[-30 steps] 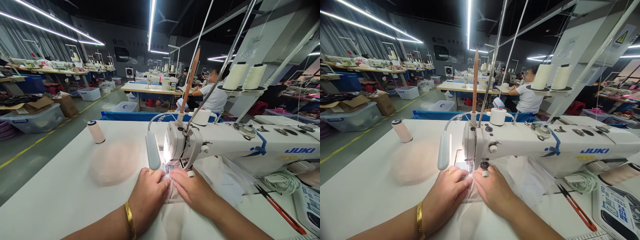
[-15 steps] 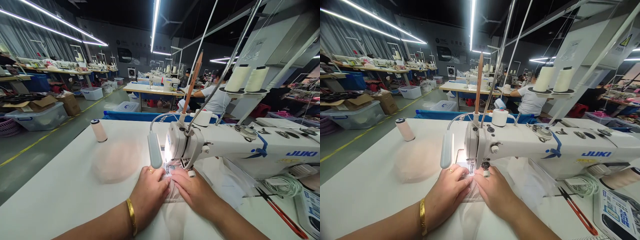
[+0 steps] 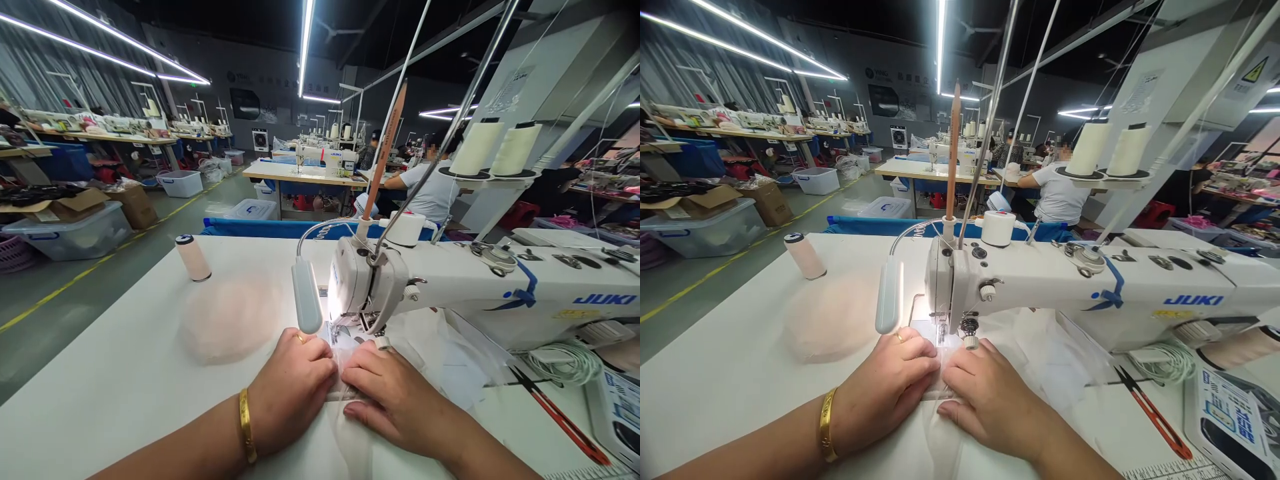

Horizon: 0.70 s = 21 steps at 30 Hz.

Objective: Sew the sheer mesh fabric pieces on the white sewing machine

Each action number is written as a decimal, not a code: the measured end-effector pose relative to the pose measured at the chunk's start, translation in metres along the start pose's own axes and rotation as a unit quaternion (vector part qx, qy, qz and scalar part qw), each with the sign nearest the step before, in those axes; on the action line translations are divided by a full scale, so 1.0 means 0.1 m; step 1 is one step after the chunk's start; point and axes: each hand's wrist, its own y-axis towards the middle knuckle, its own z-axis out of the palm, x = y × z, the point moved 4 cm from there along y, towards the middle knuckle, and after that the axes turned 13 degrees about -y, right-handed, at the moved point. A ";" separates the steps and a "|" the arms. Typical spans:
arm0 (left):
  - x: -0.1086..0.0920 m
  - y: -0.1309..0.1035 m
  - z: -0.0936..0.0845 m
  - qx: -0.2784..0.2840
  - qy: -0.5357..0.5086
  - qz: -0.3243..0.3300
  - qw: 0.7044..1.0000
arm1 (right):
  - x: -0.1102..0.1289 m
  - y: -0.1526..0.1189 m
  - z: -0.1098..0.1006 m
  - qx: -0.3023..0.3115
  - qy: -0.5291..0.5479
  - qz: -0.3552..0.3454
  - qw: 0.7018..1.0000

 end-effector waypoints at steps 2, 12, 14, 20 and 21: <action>0.01 0.00 0.00 0.004 -0.009 0.010 1.000 | -0.01 -0.01 0.01 0.008 0.003 0.004 1.000; 0.10 0.06 0.01 0.001 0.006 0.021 1.000 | 0.04 0.03 -0.03 -0.073 0.033 -0.018 0.997; 0.09 0.06 -0.01 -0.001 -0.012 0.041 0.999 | 0.05 0.03 -0.04 -0.059 0.029 -0.015 0.998; 0.08 0.03 0.01 0.009 -0.017 0.076 0.997 | 0.02 0.00 -0.04 -0.036 -0.030 0.004 0.999; 0.08 0.03 0.02 0.010 -0.013 0.078 0.997 | 0.02 0.00 -0.04 -0.042 -0.030 0.004 0.999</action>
